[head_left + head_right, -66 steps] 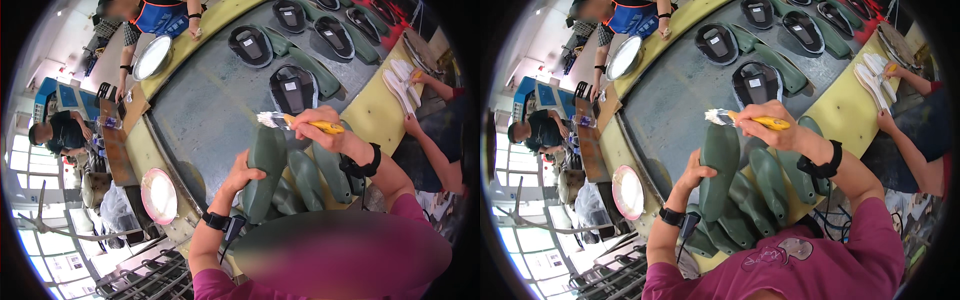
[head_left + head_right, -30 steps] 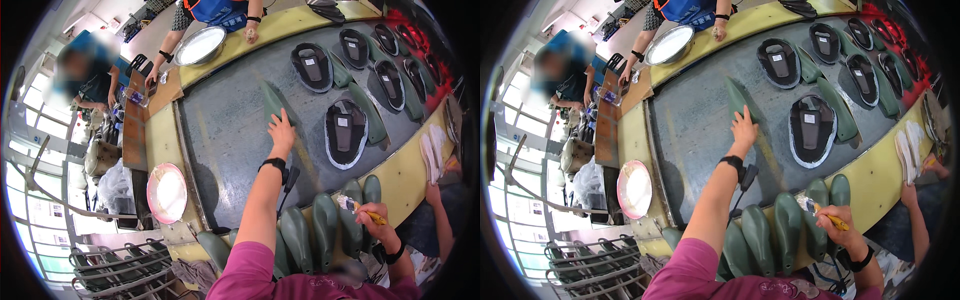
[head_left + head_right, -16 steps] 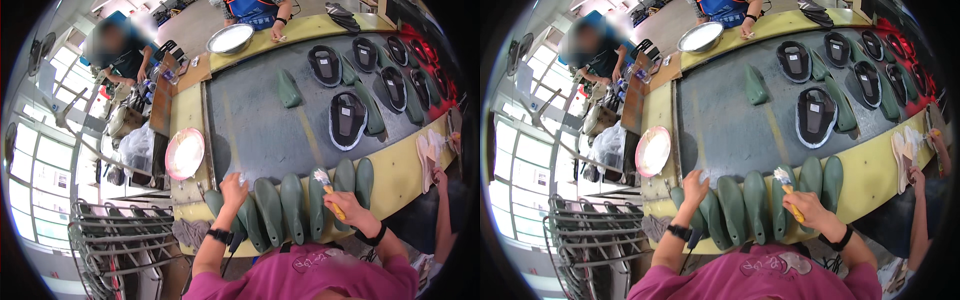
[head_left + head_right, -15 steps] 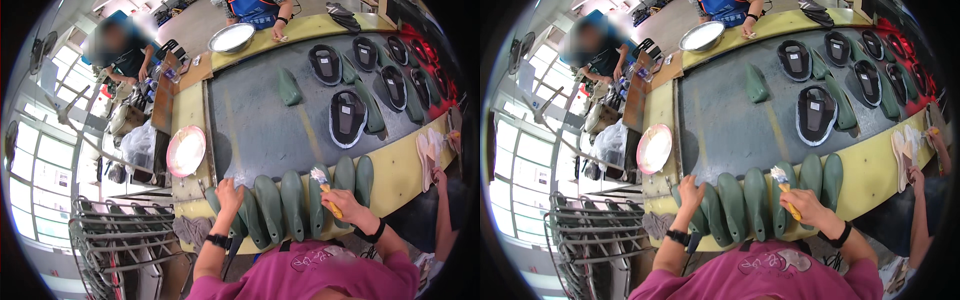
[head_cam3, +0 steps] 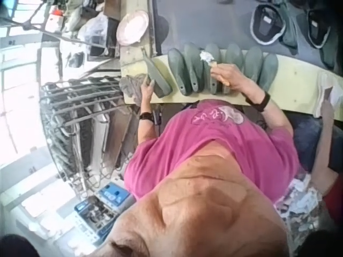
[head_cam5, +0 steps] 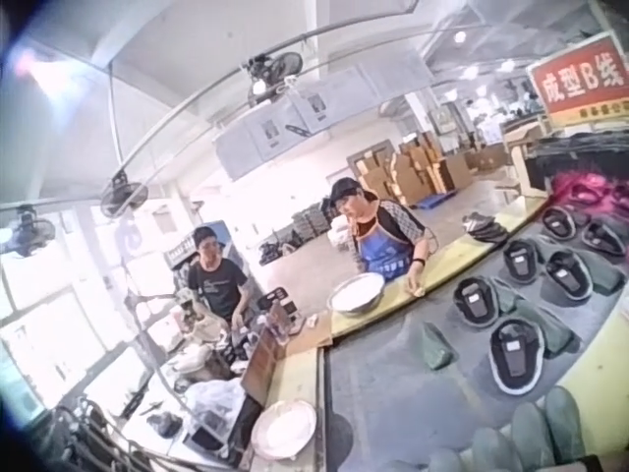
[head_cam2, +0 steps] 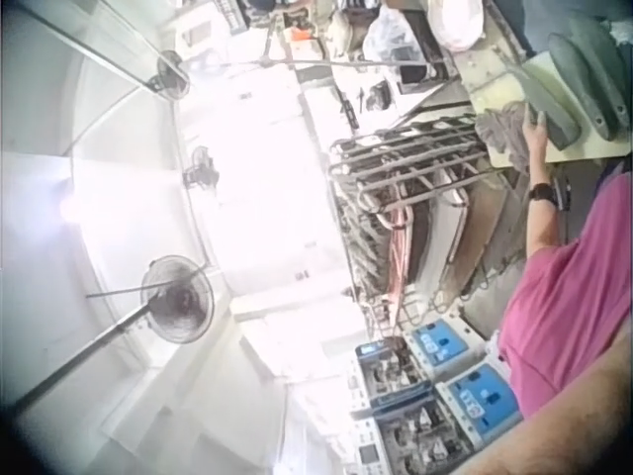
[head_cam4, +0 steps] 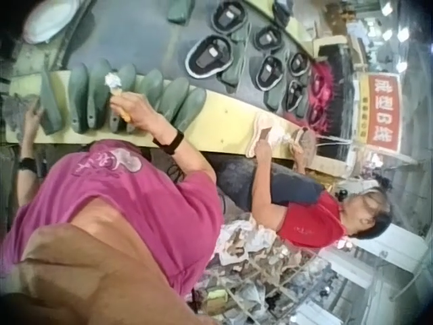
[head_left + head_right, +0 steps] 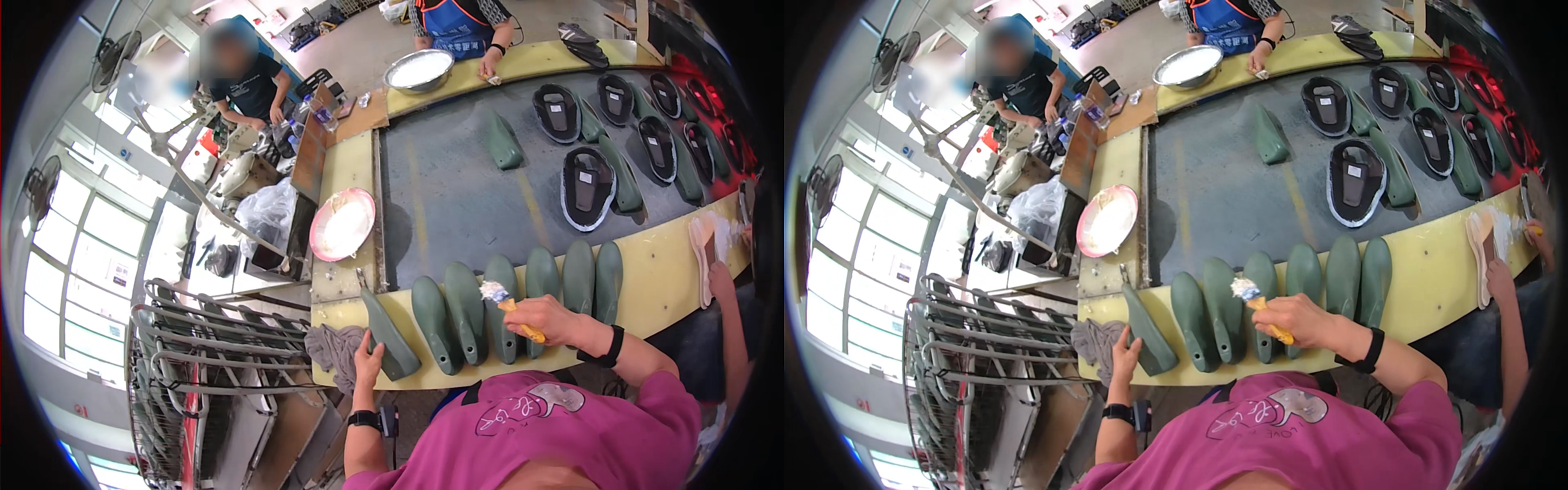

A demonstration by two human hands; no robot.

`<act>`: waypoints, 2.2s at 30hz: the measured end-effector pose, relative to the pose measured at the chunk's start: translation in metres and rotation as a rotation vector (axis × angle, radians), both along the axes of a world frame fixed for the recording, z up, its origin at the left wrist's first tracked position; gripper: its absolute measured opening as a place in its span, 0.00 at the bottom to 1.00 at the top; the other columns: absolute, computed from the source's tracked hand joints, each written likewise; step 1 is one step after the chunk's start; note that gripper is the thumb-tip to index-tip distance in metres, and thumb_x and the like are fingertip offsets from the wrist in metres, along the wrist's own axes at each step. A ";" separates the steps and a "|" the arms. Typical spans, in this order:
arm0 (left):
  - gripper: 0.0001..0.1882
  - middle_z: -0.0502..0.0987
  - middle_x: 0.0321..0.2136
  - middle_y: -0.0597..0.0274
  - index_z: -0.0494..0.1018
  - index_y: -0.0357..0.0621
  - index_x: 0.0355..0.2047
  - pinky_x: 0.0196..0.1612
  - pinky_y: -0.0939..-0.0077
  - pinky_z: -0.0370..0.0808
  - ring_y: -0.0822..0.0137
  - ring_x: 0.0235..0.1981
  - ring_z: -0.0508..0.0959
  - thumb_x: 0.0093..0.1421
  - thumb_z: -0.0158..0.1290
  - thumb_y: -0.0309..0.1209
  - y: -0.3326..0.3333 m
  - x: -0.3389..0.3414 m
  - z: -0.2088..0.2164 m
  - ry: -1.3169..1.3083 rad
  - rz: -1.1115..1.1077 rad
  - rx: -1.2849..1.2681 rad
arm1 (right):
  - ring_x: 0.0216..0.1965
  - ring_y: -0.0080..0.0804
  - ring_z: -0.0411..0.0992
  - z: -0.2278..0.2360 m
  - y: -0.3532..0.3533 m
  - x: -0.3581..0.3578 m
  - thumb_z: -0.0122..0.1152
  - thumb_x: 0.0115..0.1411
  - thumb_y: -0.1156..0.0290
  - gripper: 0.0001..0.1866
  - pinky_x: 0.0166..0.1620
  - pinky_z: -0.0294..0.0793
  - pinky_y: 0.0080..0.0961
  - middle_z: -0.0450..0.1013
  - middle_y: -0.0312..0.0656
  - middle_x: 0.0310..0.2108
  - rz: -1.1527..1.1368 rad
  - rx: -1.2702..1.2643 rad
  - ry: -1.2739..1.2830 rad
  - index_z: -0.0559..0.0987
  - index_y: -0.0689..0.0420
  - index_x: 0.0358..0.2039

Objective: The recorder is applying white glue to green shoe lasts using a brush in a shoe manufacturing facility.

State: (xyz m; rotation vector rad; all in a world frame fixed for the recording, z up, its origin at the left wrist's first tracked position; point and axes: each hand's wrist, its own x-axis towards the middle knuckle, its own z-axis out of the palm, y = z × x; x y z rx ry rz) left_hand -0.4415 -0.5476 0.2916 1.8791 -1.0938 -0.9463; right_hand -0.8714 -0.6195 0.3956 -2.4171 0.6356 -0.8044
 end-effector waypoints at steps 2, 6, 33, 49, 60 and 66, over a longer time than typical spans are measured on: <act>0.33 0.76 0.40 0.47 0.65 0.33 0.54 0.42 0.71 0.73 0.62 0.40 0.77 0.49 0.60 0.37 -0.006 0.010 -0.012 -0.080 0.027 0.007 | 0.25 0.44 0.71 -0.003 0.001 0.007 0.61 0.53 0.71 0.09 0.26 0.69 0.37 0.69 0.42 0.22 -0.093 0.048 -0.032 0.72 0.56 0.33; 0.29 0.76 0.36 0.41 0.69 0.35 0.41 0.44 0.59 0.72 0.44 0.39 0.76 0.40 0.61 0.40 -0.051 -0.008 -0.014 -0.424 0.001 0.019 | 0.25 0.44 0.72 0.016 0.004 0.029 0.65 0.50 0.70 0.12 0.26 0.70 0.35 0.72 0.42 0.23 -0.131 0.055 -0.099 0.72 0.56 0.33; 0.35 0.74 0.39 0.58 0.64 0.35 0.52 0.45 0.73 0.70 0.65 0.40 0.73 0.38 0.55 0.25 -0.141 -0.162 0.113 0.577 -0.851 0.206 | 0.17 0.21 0.68 0.052 -0.055 -0.007 0.51 0.59 0.73 0.08 0.22 0.68 0.19 0.73 0.38 0.23 -0.521 0.163 -0.564 0.76 0.62 0.28; 0.21 0.75 0.32 0.51 0.67 0.31 0.42 0.31 0.64 0.78 0.58 0.30 0.78 0.46 0.52 0.25 -0.272 -0.307 0.076 0.630 -0.693 0.430 | 0.18 0.22 0.69 -0.032 0.005 -0.104 0.52 0.59 0.74 0.06 0.23 0.68 0.20 0.72 0.38 0.19 -0.890 0.639 -0.581 0.76 0.62 0.29; 0.34 0.66 0.49 0.36 0.57 0.34 0.51 0.51 0.48 0.65 0.40 0.52 0.66 0.51 0.56 0.42 -0.360 -0.450 -0.071 -0.441 -0.656 0.059 | 0.28 0.42 0.73 -0.043 0.027 -0.098 0.60 0.50 0.79 0.08 0.32 0.72 0.29 0.72 0.47 0.26 -0.918 0.446 -0.430 0.74 0.62 0.32; 0.32 0.67 0.46 0.40 0.56 0.35 0.55 0.51 0.50 0.65 0.42 0.50 0.66 0.55 0.50 0.40 -0.338 -0.413 -0.073 -0.400 -0.774 -0.077 | 0.27 0.43 0.73 -0.043 0.016 -0.092 0.56 0.50 0.81 0.07 0.31 0.71 0.30 0.71 0.47 0.26 -0.846 0.336 -0.326 0.73 0.62 0.32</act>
